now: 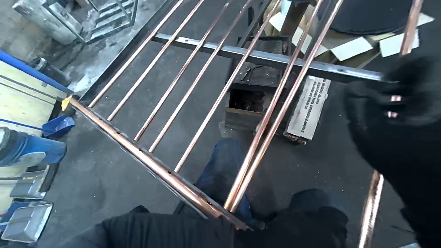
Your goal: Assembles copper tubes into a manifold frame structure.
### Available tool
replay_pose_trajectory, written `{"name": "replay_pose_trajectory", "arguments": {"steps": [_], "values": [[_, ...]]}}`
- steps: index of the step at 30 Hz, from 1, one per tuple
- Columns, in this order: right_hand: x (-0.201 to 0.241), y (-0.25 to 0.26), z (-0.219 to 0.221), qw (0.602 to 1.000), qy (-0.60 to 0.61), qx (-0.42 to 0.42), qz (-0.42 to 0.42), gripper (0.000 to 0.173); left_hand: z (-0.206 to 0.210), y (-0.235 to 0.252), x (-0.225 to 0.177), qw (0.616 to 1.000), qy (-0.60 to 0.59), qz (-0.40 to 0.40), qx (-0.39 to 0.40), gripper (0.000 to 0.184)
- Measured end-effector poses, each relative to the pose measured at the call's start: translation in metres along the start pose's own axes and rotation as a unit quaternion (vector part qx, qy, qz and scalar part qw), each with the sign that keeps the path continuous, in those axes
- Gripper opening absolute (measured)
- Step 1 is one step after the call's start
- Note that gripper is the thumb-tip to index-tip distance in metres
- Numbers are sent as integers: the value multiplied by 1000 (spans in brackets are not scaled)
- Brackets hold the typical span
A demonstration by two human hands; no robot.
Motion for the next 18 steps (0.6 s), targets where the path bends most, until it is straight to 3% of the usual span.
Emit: {"name": "replay_pose_trajectory", "arguments": {"steps": [2, 4, 7, 11, 15, 18], "values": [[18, 8, 35, 995, 74, 72, 7, 56, -37, -14, -28, 989, 54, 81, -110, 66], [5, 13, 80, 966, 171, 142, 133, 51, -92, -30, -51, 975, 54, 126, -173, 41], [-20, 14, 118, 908, 277, 183, 256, 42, -147, -41, -55, 967, 106, 163, -162, 26], [-42, 11, 118, 855, 370, 147, 332, 31, -138, -30, -28, 912, 367, 158, -94, 34], [-60, -1, 112, 780, 460, 139, 400, 25, -110, -27, -18, 851, 489, 190, -31, 34], [-66, -6, 109, 759, 505, 151, 382, 25, -106, -22, -28, 808, 554, 194, -52, 30]]}}
Point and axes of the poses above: each hand's wrist, its own y-axis towards the middle knuckle, its own z-axis out of the palm, x = y × z, the point moved 10 cm from there along y, towards the middle knuckle, and after that the axes turned 8 degrees about y, right-handed, at the moved point
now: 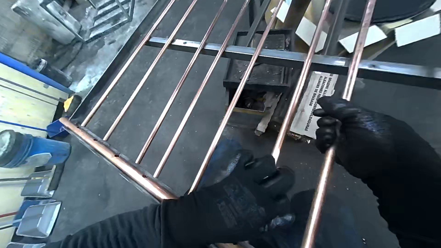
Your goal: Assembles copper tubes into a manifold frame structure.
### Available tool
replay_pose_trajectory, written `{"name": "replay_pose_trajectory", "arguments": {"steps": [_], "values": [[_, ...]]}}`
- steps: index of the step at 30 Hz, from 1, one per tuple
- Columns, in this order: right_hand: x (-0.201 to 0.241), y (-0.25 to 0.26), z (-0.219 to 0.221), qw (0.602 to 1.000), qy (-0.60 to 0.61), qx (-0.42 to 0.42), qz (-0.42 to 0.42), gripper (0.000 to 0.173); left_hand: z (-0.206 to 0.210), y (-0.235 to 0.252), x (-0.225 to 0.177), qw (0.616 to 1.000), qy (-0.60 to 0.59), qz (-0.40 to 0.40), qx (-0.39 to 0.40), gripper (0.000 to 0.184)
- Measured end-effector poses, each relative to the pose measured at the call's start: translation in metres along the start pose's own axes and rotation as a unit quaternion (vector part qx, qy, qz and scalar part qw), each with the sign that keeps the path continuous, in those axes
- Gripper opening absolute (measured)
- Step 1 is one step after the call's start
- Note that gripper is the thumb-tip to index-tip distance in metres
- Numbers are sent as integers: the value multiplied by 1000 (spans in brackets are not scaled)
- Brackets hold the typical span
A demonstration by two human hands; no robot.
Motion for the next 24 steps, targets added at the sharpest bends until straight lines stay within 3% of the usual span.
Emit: {"name": "replay_pose_trajectory", "arguments": {"steps": [4, 6, 9, 11, 12, 13, 15, 17, 24], "values": [[1, -7, -6, 999, -13, -25, -34, 25, -11, 15, 5, 995, 14, -93, -33, 31], [1, -7, -9, 999, -15, -32, -31, 24, -19, 18, 1, 985, -97, -142, -35, 38], [1, -6, -13, 999, -8, -26, -28, 24, 10, 16, -20, 897, -398, -195, 7, 67], [1, -6, -13, 999, -5, -25, -27, 24, 54, 4, -39, 827, -533, -181, -13, 67], [2, -7, -14, 999, -5, -29, -28, 24, 77, -5, -49, 809, -568, -146, -29, 63], [2, -7, -14, 999, -4, -36, -28, 24, 91, -11, -55, 799, -587, -130, -20, 56], [1, -9, -16, 999, -8, -44, -31, 23, 86, -6, -59, 793, -575, -176, 101, 43], [1, -9, -18, 998, -17, -54, -31, 19, 77, 2, -58, 780, -567, -200, 176, 42], [0, -13, -22, 996, -40, -77, -35, 21, 83, 4, -60, 751, -611, -197, 155, 33]]}}
Point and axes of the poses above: each hand's wrist, its own y-axis towards the middle knuckle, its own z-axis out of the palm, x = y × z, the point moved 10 cm from there along y, towards the middle knuckle, and after that the axes turned 8 degrees about y, right-handed, at the moved point
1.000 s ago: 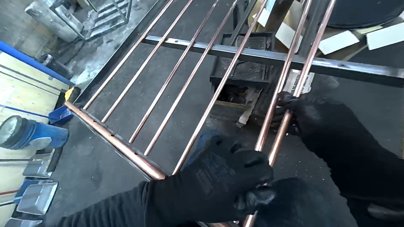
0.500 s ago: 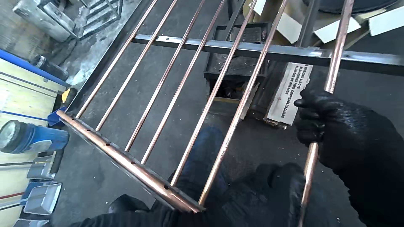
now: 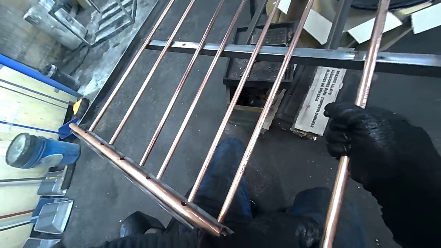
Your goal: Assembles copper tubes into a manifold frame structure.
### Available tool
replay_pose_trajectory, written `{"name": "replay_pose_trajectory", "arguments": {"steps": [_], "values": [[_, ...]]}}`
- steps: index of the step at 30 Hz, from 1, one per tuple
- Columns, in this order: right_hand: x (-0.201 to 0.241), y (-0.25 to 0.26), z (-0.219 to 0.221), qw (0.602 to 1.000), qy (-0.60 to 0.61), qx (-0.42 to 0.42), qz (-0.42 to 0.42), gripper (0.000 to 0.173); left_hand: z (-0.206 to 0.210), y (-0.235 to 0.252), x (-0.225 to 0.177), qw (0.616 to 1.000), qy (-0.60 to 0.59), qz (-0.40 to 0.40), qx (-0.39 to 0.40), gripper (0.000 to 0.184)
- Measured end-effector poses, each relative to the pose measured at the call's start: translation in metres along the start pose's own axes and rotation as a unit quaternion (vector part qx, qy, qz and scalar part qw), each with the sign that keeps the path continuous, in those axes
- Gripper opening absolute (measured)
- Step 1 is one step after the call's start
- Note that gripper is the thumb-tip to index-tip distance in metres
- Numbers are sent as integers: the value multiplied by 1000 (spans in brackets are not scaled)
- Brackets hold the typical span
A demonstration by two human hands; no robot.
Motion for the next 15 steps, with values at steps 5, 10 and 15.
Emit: {"name": "replay_pose_trajectory", "arguments": {"steps": [5, 10, 15], "values": [[-1, -4, -4, 998, -52, -41, -23, 19, 2, 2, 5, 997, 73, -22, 5, 38], [0, -10, -3, 995, -65, -60, -37, 16, 3, 2, 5, 994, 98, -41, 32, 37], [-2, -8, -2, 997, -35, -51, -47, 13, 1, 2, 6, 995, 81, -45, 36, 38]]}}
Point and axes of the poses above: each hand's wrist, its own y-axis towards the middle knuckle, its own z-axis out of the palm, x = y × z, the point moved 10 cm from there along y, towards the middle knuckle, and after that the axes turned 8 degrees about y, right-handed, at the moved point
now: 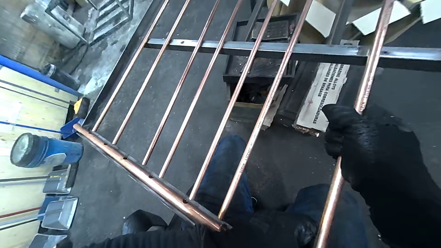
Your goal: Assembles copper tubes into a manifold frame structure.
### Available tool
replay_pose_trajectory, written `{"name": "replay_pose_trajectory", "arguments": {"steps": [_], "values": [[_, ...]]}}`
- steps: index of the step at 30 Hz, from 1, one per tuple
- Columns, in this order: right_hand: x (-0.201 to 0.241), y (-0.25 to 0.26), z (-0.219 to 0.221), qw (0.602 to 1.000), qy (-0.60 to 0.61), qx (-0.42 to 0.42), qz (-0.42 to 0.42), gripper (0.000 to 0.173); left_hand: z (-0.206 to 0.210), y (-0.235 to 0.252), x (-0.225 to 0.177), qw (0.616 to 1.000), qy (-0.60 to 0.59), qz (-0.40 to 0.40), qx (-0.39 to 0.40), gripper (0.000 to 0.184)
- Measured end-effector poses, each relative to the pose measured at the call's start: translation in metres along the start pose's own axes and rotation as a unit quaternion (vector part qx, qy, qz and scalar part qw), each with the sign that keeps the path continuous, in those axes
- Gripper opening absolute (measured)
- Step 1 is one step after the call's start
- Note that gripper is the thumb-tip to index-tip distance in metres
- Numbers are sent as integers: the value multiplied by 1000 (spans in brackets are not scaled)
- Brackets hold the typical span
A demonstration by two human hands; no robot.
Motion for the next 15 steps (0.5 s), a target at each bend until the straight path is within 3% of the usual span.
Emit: {"name": "replay_pose_trajectory", "arguments": {"steps": [6, 15], "values": [[-6, 0, 7, 998, 52, 24, 37, 14, -1, 2, 6, 1000, -15, 20, -7, 39], [-15, 2, 25, 964, 194, 169, 73, 29, -3, 2, 8, 998, -54, 43, -2, 39]]}}
Point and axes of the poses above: each hand's wrist, its own y-axis towards the middle knuckle, its own z-axis out of the palm, x = y × z, the point moved 10 cm from there along y, towards the middle knuckle, and after that the axes turned 8 degrees about y, right-handed, at the moved point
